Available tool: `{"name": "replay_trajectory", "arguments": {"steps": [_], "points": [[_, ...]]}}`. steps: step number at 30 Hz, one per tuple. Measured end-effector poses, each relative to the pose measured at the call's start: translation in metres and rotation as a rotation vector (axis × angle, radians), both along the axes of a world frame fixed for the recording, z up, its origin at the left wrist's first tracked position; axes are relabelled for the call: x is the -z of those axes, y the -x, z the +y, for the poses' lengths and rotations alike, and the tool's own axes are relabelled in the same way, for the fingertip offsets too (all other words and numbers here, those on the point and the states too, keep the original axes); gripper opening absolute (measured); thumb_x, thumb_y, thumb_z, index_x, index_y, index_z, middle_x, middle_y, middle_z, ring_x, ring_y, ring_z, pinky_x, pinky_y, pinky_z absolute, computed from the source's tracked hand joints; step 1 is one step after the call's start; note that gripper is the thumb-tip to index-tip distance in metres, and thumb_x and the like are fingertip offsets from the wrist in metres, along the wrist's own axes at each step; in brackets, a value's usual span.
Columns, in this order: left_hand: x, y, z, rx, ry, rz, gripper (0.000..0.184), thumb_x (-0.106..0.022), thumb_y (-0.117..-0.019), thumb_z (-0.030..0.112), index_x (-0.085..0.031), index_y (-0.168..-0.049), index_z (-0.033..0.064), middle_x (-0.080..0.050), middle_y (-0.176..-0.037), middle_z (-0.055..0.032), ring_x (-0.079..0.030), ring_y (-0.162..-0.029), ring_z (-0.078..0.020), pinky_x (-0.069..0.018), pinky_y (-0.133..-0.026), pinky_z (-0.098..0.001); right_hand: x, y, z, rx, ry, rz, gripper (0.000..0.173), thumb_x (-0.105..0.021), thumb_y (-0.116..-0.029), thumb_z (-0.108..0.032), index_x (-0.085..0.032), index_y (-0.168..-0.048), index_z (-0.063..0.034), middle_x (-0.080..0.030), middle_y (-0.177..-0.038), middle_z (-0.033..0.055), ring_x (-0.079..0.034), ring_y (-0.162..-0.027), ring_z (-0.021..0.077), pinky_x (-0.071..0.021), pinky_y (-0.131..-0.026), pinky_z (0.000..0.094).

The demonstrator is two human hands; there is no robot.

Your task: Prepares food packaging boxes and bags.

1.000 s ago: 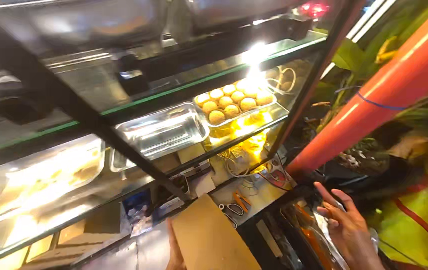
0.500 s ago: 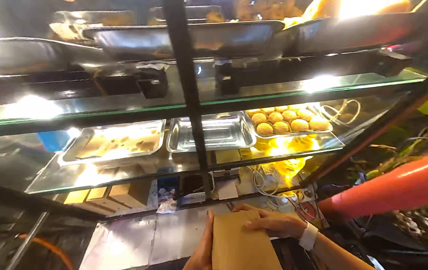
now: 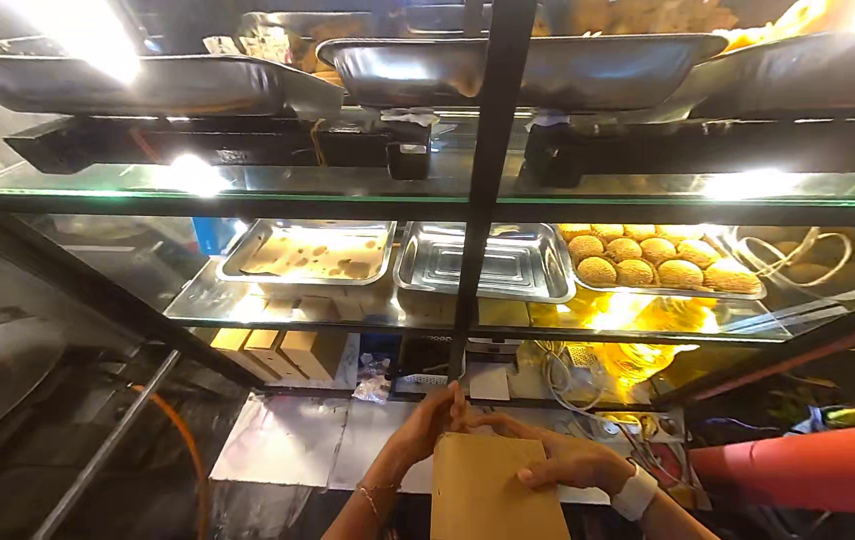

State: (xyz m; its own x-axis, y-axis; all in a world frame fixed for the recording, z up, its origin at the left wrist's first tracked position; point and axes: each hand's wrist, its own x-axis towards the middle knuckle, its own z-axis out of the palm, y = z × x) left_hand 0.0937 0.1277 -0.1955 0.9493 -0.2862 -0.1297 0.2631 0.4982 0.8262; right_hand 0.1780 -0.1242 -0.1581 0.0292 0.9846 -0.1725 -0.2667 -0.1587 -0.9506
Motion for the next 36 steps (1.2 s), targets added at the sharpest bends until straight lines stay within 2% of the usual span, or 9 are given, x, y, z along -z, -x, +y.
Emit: {"name": "replay_trajectory", "arguments": {"steps": [4,9,13,19,21,23,25,29,36], "points": [[-0.045,0.018,0.042,0.000,-0.393,-0.165,0.035,-0.050,-0.1044,0.041,-0.072,-0.101,0.0134,-0.053,-0.061,0.0123,-0.048,-0.051,0.0007,-0.0447,-0.050,-0.0190,0.008,-0.005,-0.011,-0.012,-0.010,-0.053,0.085,-0.074,-0.0886,-0.055,-0.040,-0.156,-0.0175,-0.059,-0.144,0.0072,-0.061,-0.125,0.0168,-0.0536,-0.103,0.0383],[-0.053,0.066,0.041,-0.049,-0.682,-0.303,0.045,-0.055,-0.1029,0.046,-0.070,-0.078,0.0104,-0.055,-0.059,0.0089,-0.045,-0.050,0.0030,-0.0377,-0.047,-0.0173,0.005,0.001,-0.010,0.024,-0.038,-0.058,0.091,-0.074,-0.0849,-0.063,-0.041,-0.156,-0.0161,-0.059,-0.144,0.0071,-0.060,-0.128,0.0178,-0.0525,-0.106,0.0386],[-0.027,0.116,0.008,-0.179,-0.597,-0.383,0.050,-0.053,-0.1058,0.040,-0.062,-0.071,0.0040,-0.059,-0.064,0.0009,-0.056,-0.061,-0.0014,-0.0486,-0.059,-0.0208,0.005,0.026,-0.009,0.249,-0.068,-0.019,0.092,-0.076,-0.0838,-0.063,-0.042,-0.155,-0.0138,-0.059,-0.143,0.0089,-0.061,-0.125,0.0198,-0.0537,-0.104,0.0393],[-0.028,0.185,-0.025,-0.494,-0.680,-0.332,0.046,-0.067,-0.0950,0.044,-0.062,-0.073,0.0039,-0.059,-0.076,-0.0041,-0.058,-0.079,-0.0080,-0.0480,-0.072,-0.0254,-0.001,0.118,-0.023,0.712,-0.013,0.053,0.120,-0.079,-0.0837,-0.054,-0.001,-0.160,-0.0040,-0.050,-0.154,0.0020,-0.056,-0.133,0.0102,-0.0510,-0.111,0.0359],[-0.021,0.192,-0.035,-0.608,-0.684,-0.206,0.044,-0.071,-0.0904,0.048,-0.064,-0.086,0.0054,-0.063,-0.100,-0.0079,-0.060,-0.102,-0.0123,-0.0503,-0.089,-0.0309,0.002,0.126,-0.017,0.770,0.001,0.052,0.123,-0.079,-0.0845,-0.053,0.003,-0.159,-0.0011,-0.048,-0.154,0.0043,-0.057,-0.132,0.0096,-0.0518,-0.110,0.0346],[-0.031,0.192,-0.040,-0.570,-0.609,0.030,0.064,-0.076,-0.0891,0.043,-0.053,-0.122,-0.0073,-0.053,-0.137,-0.0236,-0.057,-0.126,-0.0260,-0.0534,-0.102,-0.0432,0.000,0.124,0.001,0.829,0.064,0.057,0.125,-0.082,-0.0814,-0.051,0.001,-0.160,-0.0007,-0.052,-0.150,0.0072,-0.062,-0.126,0.0111,-0.0560,-0.104,0.0342],[-0.042,0.184,-0.027,-0.441,-0.505,0.288,0.090,-0.077,-0.0901,0.039,-0.027,-0.153,-0.0025,-0.055,-0.140,-0.0219,-0.066,-0.116,-0.0248,-0.0583,-0.096,-0.0448,0.006,0.120,0.027,0.887,0.180,0.038,0.127,-0.087,-0.0755,-0.051,-0.007,-0.162,-0.0050,-0.056,-0.146,0.0119,-0.066,-0.119,0.0165,-0.0607,-0.096,0.0369],[-0.005,0.167,0.051,-0.255,-0.527,0.455,0.083,-0.074,-0.0917,0.039,-0.031,-0.156,0.0098,-0.068,-0.122,-0.0162,-0.071,-0.104,-0.0252,-0.0590,-0.092,-0.0460,0.060,0.121,0.092,1.003,0.339,0.106,0.123,-0.089,-0.0704,-0.043,-0.015,-0.165,-0.0181,-0.054,-0.145,0.0207,-0.067,-0.114,0.0289,-0.0606,-0.090,0.0459],[0.090,0.122,0.168,0.135,-0.891,0.426,0.091,-0.089,-0.0734,0.047,-0.049,-0.151,0.0208,-0.052,-0.144,-0.0235,-0.055,-0.130,-0.0362,-0.0469,-0.108,-0.0528,0.181,0.188,0.186,1.393,0.429,0.341,0.121,-0.088,-0.0797,-0.026,-0.002,-0.165,-0.0241,-0.039,-0.151,0.0331,-0.059,-0.118,0.0446,-0.0569,-0.088,0.0577]]}}
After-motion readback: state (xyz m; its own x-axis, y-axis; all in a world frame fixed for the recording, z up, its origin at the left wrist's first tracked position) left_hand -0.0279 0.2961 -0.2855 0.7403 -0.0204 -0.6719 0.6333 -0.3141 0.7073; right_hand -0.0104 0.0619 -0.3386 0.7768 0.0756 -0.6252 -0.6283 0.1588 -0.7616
